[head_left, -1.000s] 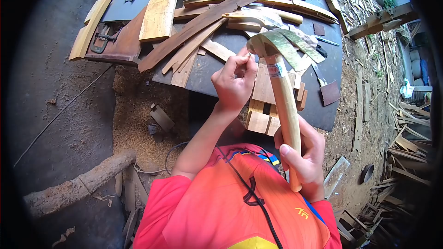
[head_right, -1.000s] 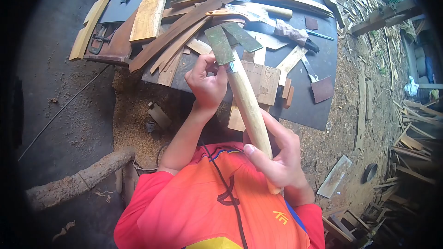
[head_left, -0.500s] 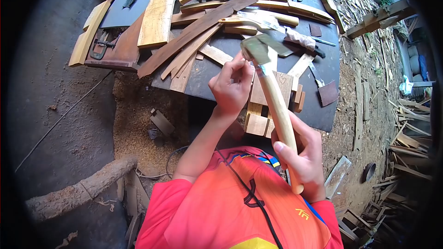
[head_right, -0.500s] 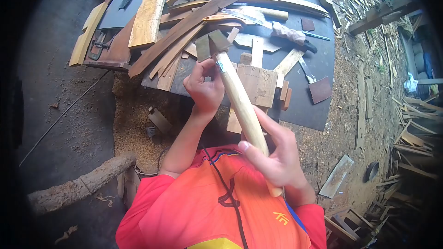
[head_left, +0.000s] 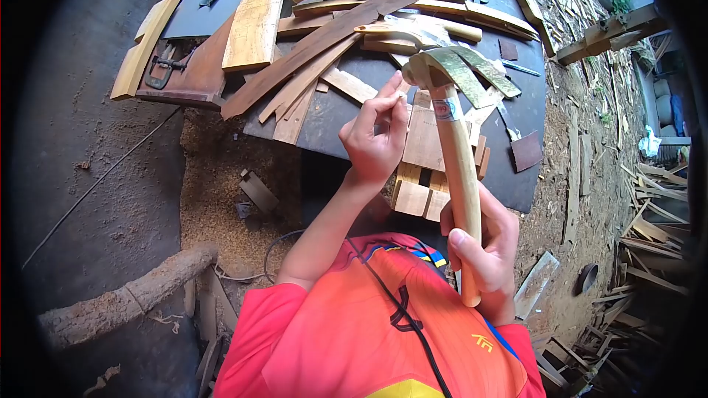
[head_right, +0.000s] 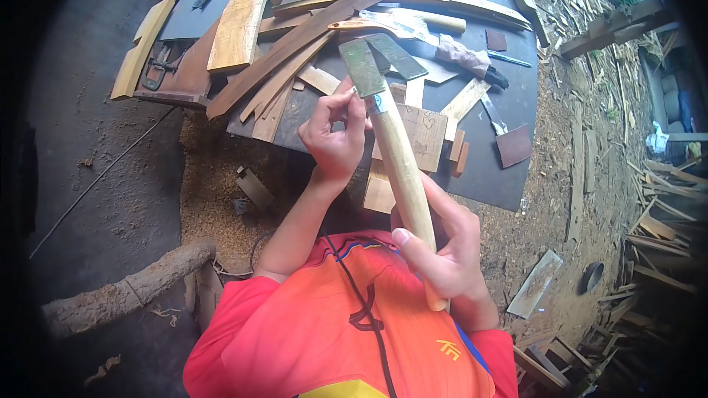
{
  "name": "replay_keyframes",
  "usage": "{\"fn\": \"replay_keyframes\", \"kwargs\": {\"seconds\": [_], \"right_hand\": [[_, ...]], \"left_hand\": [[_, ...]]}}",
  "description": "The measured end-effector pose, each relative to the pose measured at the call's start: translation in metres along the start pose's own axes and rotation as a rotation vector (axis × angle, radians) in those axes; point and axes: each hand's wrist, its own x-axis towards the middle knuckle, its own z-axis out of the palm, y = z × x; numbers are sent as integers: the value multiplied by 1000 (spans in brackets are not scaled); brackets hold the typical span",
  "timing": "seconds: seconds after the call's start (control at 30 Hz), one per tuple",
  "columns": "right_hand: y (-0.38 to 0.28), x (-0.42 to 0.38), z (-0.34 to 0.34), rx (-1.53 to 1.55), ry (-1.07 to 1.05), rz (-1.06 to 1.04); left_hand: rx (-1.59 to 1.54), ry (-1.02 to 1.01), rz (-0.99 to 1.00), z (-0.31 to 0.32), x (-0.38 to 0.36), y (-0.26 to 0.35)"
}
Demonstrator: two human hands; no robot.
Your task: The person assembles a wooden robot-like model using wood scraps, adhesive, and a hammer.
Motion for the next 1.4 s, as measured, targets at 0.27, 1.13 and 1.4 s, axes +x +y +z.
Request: {"fn": "replay_keyframes", "kwargs": {"seconds": [0.27, 1.13, 1.4], "right_hand": [[8, 3, -4, 12, 64, 16], [11, 6, -3, 10, 47, 28], [13, 6, -2, 5, 51, 19]], "left_hand": [[-69, -17, -57, 1, 0, 1], [27, -8, 60, -6, -6, -5], [59, -13, 92, -7, -4, -3]]}}
